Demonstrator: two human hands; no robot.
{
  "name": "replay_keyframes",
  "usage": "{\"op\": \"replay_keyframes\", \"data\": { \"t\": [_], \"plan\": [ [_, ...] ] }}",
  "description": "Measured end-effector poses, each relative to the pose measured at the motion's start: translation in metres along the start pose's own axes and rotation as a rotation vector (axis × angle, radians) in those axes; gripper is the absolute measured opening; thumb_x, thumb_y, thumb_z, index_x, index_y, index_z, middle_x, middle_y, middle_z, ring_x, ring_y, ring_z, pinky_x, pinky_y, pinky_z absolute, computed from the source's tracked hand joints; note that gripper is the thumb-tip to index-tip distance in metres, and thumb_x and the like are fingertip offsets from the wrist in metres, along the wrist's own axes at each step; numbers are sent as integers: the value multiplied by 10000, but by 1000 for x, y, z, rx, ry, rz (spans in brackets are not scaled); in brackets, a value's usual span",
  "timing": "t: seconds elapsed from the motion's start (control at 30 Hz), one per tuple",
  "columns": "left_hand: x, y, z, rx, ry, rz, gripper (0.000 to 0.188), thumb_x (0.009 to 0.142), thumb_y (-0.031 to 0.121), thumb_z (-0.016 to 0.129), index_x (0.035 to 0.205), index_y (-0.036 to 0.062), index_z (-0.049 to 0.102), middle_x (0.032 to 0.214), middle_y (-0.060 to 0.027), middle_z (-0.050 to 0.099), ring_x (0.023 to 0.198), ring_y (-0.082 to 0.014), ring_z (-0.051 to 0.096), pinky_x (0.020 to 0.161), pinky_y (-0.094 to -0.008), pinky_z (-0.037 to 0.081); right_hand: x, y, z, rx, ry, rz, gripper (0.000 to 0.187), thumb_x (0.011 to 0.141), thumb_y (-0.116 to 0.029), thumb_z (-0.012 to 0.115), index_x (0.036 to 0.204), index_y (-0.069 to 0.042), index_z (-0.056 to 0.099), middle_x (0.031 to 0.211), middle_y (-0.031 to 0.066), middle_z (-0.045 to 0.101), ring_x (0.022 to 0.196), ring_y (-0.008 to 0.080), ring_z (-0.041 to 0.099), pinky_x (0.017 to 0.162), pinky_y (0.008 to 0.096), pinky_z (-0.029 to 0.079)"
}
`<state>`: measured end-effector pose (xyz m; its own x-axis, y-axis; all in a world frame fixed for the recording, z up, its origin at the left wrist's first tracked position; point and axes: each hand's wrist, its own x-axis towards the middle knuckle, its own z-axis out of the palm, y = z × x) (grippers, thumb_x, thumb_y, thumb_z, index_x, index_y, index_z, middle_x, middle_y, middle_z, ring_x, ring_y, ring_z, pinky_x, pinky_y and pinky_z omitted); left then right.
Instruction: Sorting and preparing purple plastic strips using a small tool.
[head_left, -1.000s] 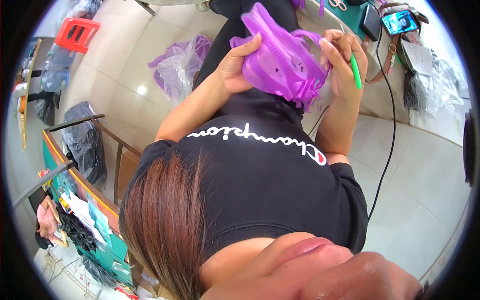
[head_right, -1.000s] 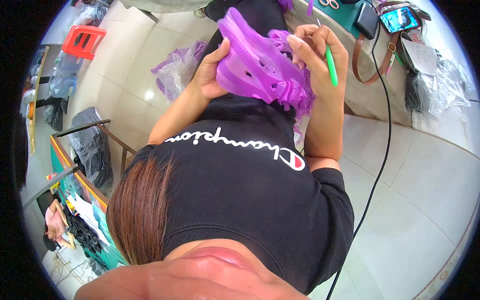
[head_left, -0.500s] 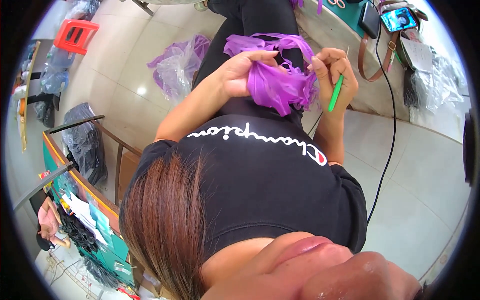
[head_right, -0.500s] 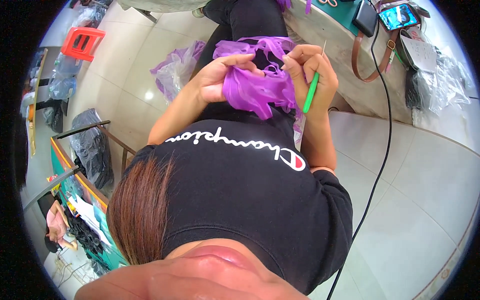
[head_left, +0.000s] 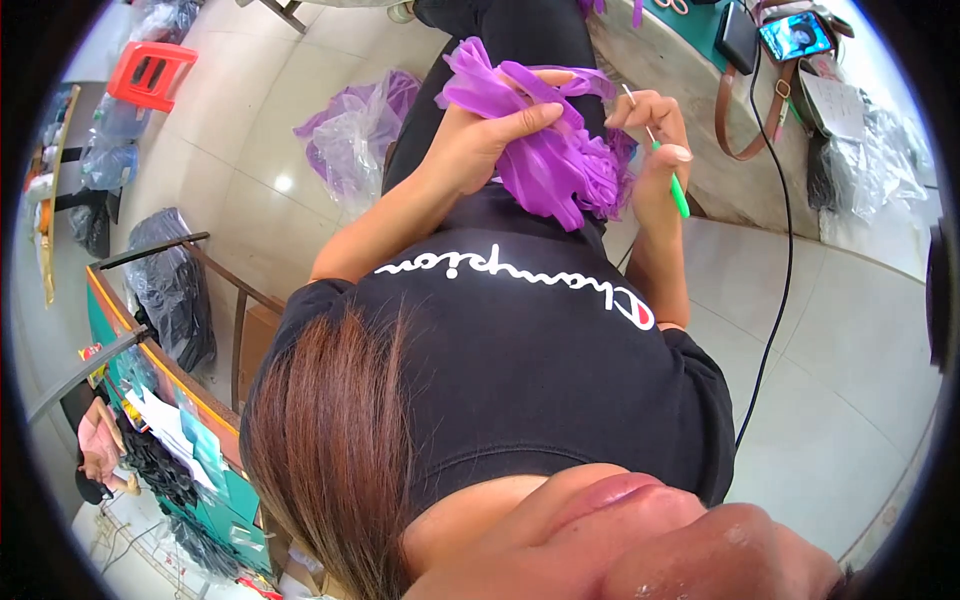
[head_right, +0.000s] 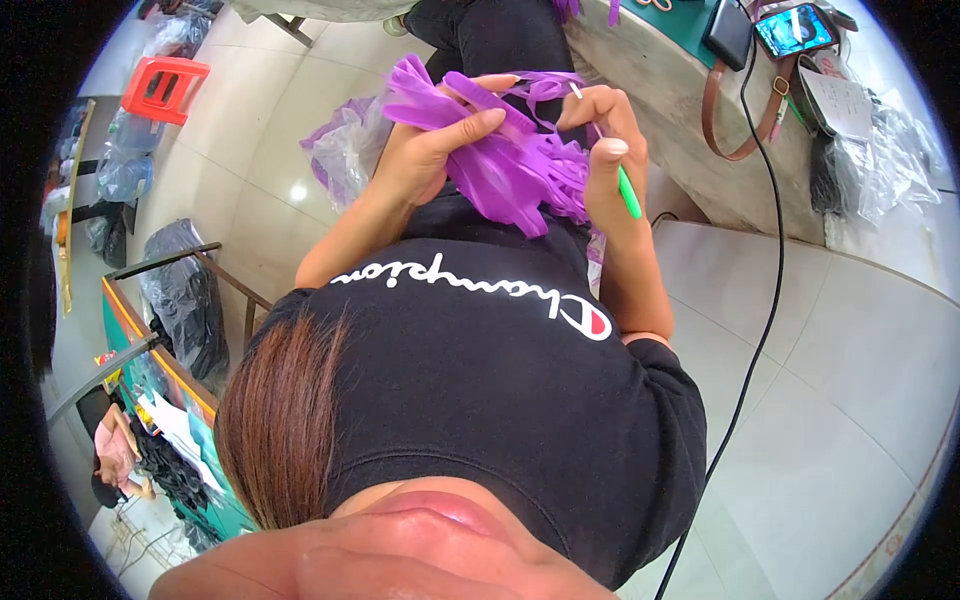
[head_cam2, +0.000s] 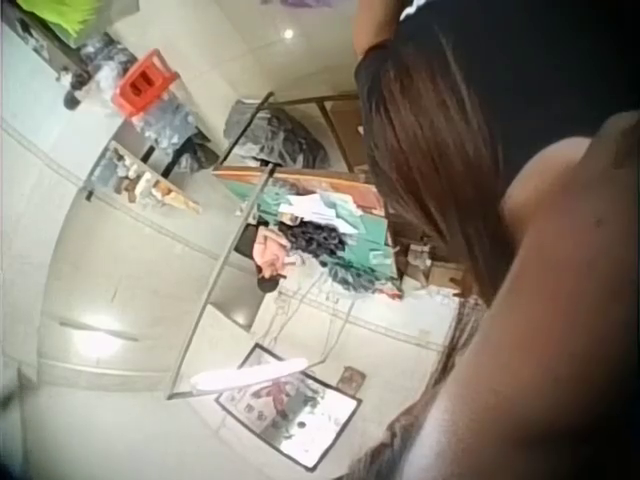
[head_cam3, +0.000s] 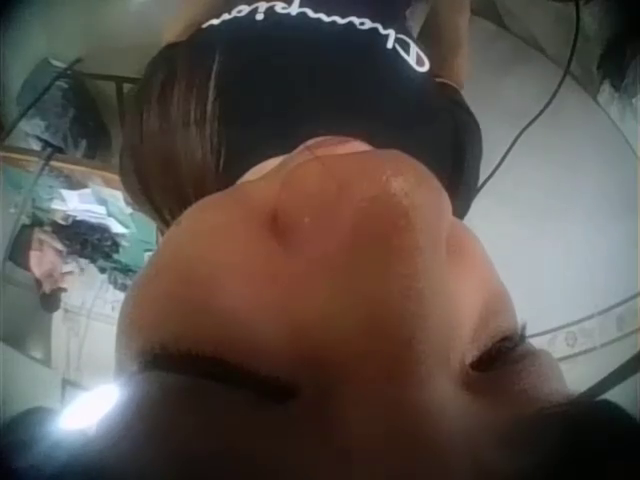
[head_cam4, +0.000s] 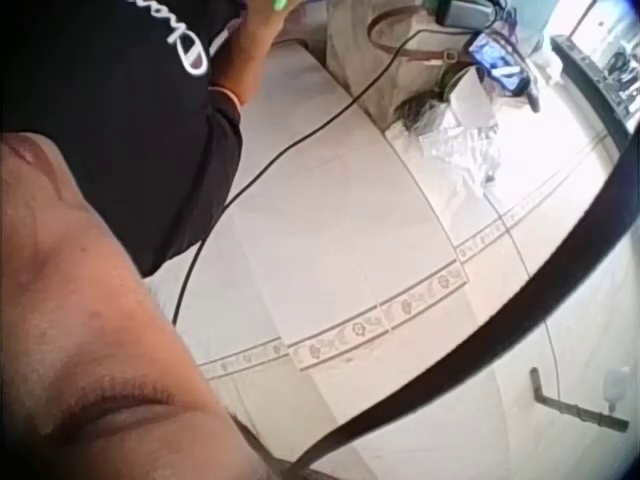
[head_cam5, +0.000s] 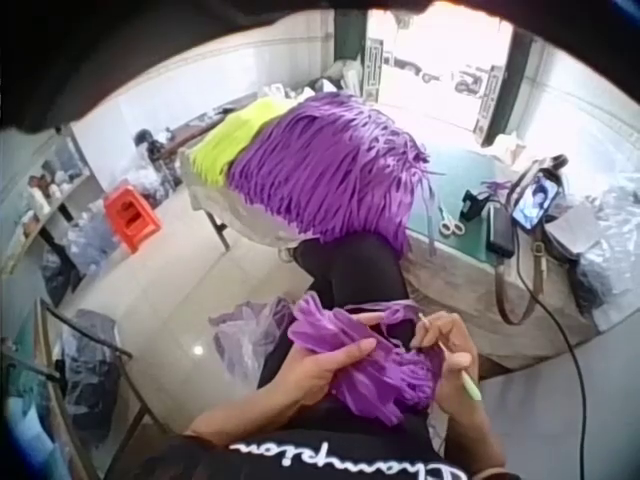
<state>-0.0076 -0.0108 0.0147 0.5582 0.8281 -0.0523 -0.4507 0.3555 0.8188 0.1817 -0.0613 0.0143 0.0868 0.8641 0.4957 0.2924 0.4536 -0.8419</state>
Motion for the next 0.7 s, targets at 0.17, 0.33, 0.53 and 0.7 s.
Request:
{"op": "replay_keyframes", "data": {
  "t": [0.17, 0.33, 0.53, 0.7],
  "plan": [
    [-4, 3, 4, 150, 0, 129, 354, 860, 81, 644, 1193, -16, 573, 878, -58, 645, 809, -115, 615, 743, -240, 485, 0, -15, 15, 103, -149, -55, 725, 902, -650, 307, 691, 19, 489, 775, 110, 529, 693, 182, 511, 616, 285, 390],
    [-3, 3, 1, 151, 8, 155, 321, 881, 89, 616, 1178, -25, 578, 816, -68, 650, 772, -121, 620, 714, -230, 487, -1, -13, 24, 17, -191, -116, 688, 933, -587, 333, 650, 17, 500, 683, 103, 510, 632, 187, 515, 581, 283, 391],
    [-3, 2, 0, 154, 17, 147, 290, 894, 93, 597, 1149, -44, 588, 790, -72, 650, 750, -123, 624, 706, -232, 492, -1, -11, 23, 12, -217, -112, 659, 945, -549, 352, 653, 22, 507, 683, 104, 513, 627, 186, 514, 576, 281, 391],
    [-2, 3, 1, 162, 43, 149, 240, 887, 79, 601, 1090, -48, 617, 732, -73, 653, 706, -113, 624, 694, -233, 489, 1, -10, 22, -6, -243, -174, 639, 953, -517, 358, 652, 24, 514, 681, 104, 516, 626, 186, 519, 568, 285, 393]
  ]
}}
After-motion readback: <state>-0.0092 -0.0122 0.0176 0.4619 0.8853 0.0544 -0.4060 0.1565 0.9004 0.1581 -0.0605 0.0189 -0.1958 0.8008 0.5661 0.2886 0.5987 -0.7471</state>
